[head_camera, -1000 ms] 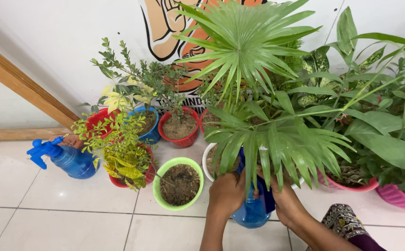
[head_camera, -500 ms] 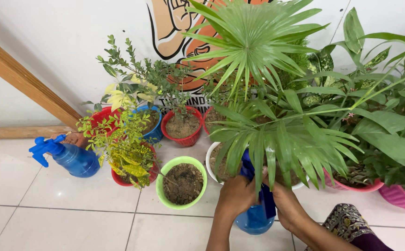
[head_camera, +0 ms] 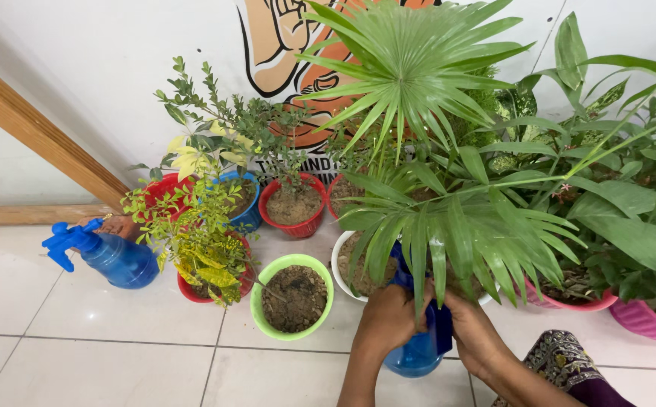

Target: The person uses a blue spray bottle to mist water onto several potted plants arranged on a tiled floor. They systematically move from one plant to the next, spraying the leaves and soil of each.

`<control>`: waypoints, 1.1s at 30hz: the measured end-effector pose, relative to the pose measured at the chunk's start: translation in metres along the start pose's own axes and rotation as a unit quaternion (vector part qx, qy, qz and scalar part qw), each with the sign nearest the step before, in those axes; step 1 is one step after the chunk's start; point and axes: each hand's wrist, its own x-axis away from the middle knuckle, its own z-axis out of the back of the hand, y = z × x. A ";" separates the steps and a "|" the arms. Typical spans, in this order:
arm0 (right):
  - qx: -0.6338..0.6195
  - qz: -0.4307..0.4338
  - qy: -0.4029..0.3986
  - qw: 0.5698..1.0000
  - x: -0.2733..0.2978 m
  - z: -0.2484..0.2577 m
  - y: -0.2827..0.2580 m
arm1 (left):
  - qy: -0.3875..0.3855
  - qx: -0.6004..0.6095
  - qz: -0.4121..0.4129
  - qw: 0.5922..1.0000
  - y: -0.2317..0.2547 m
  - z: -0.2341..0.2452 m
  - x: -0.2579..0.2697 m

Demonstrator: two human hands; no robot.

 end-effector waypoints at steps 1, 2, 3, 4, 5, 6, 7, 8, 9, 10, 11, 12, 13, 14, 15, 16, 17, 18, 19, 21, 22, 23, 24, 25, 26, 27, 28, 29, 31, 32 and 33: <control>0.027 0.017 0.029 0.999 -0.002 0.001 0.001 | 0.008 0.006 -0.001 1.000 -0.002 -0.001 0.000; 0.055 0.034 0.057 0.996 -0.004 0.002 0.001 | 0.010 0.015 -0.001 1.000 -0.003 -0.002 -0.001; 0.083 0.051 0.085 0.992 -0.004 0.001 0.001 | 0.011 0.023 -0.001 1.000 -0.004 -0.003 -0.001; 0.085 0.047 0.080 0.992 -0.004 0.000 0.000 | 0.013 0.031 -0.001 0.999 -0.004 -0.003 -0.002; 0.087 0.042 0.075 0.993 -0.003 -0.002 -0.002 | 0.010 0.028 -0.004 1.000 -0.004 -0.003 -0.002; 0.089 0.036 0.069 0.993 0.000 -0.004 -0.003 | 0.008 0.025 -0.005 1.000 -0.004 -0.004 -0.002; 0.074 0.014 0.071 0.995 0.002 -0.008 -0.005 | 0.006 0.023 -0.006 1.000 -0.004 -0.004 -0.001; 0.057 -0.007 0.075 0.996 0.003 -0.012 -0.006 | 0.003 0.017 -0.002 1.000 -0.003 -0.003 0.000; 0.040 -0.028 0.078 0.996 0.005 -0.015 -0.008 | 0.000 0.012 0.003 1.000 -0.002 -0.003 0.000; 0.039 -0.023 0.078 0.996 0.007 -0.019 -0.011 | -0.003 0.006 0.006 1.000 0.000 -0.002 0.001; 0.038 -0.017 0.077 0.996 0.009 -0.022 -0.013 | -0.001 0.013 0.015 1.000 0.001 -0.001 0.002; 0.037 -0.012 0.076 0.996 0.011 -0.026 -0.015 | 0.000 0.019 0.024 1.000 0.002 0.001 0.003; 0.054 0.027 0.072 0.996 0.014 -0.029 -0.017 | 0.002 0.025 0.033 0.999 0.003 0.003 0.004; 0.073 0.064 0.065 0.993 0.017 -0.032 -0.019 | 0.005 0.017 0.023 1.000 0.004 0.003 0.005; 0.091 0.101 0.057 0.989 0.019 -0.036 -0.020 | 0.008 0.009 0.012 1.000 0.004 0.004 0.005; 0.102 0.095 0.058 0.989 0.021 -0.039 -0.021 | 0.011 0.002 0.002 1.000 0.004 0.005 0.006; 0.114 0.089 0.059 0.988 0.024 -0.042 -0.022 | 0.006 -0.008 -0.003 1.000 0.003 0.006 0.008; 0.124 0.085 0.061 0.987 0.025 -0.044 -0.024 | 0.001 -0.019 -0.011 1.000 0.003 0.007 0.008; 0.133 0.075 0.064 0.986 0.025 -0.044 -0.026 | -0.004 -0.030 -0.018 0.999 0.003 0.008 0.008; 0.148 0.054 0.073 0.985 0.028 -0.044 -0.028 | -0.005 -0.006 -0.014 1.000 0.003 0.008 0.009; 0.153 0.045 0.075 0.984 0.029 -0.043 -0.028 | -0.004 0.005 -0.010 1.000 0.004 0.007 0.011; 0.159 0.036 0.078 0.984 0.030 -0.042 -0.027 | -0.008 0.003 0.000 1.000 0.004 0.006 0.012; 0.165 0.029 0.080 0.983 0.029 -0.041 -0.026 | -0.010 0.000 0.010 1.000 0.005 0.006 0.012; 0.148 0.030 0.079 0.985 0.028 -0.041 -0.024 | -0.012 -0.002 0.020 1.000 0.006 0.006 0.012; 0.131 0.031 0.080 0.988 0.028 -0.040 -0.022 | -0.009 -0.006 0.025 1.000 0.006 0.005 0.012; 0.114 0.032 0.080 0.990 0.027 -0.039 -0.020 | -0.007 -0.010 0.031 0.999 0.006 0.005 0.012; 0.114 0.048 0.067 0.990 0.026 -0.036 -0.018 | -0.003 -0.013 0.036 0.999 0.005 0.005 0.012; 0.114 0.064 0.053 0.990 0.025 -0.034 -0.017 | -0.002 -0.027 0.034 0.999 0.004 0.005 0.012; 0.101 0.076 0.035 0.991 0.024 -0.029 -0.016 | 0.001 -0.053 0.030 0.998 0.000 0.005 0.010; 0.089 0.073 0.031 0.993 0.024 -0.026 -0.015 | -0.004 -0.041 -0.001 0.999 -0.002 0.004 0.009; 0.076 0.070 0.026 0.994 0.024 -0.023 -0.015 | -0.009 -0.029 -0.032 0.999 -0.004 0.003 0.008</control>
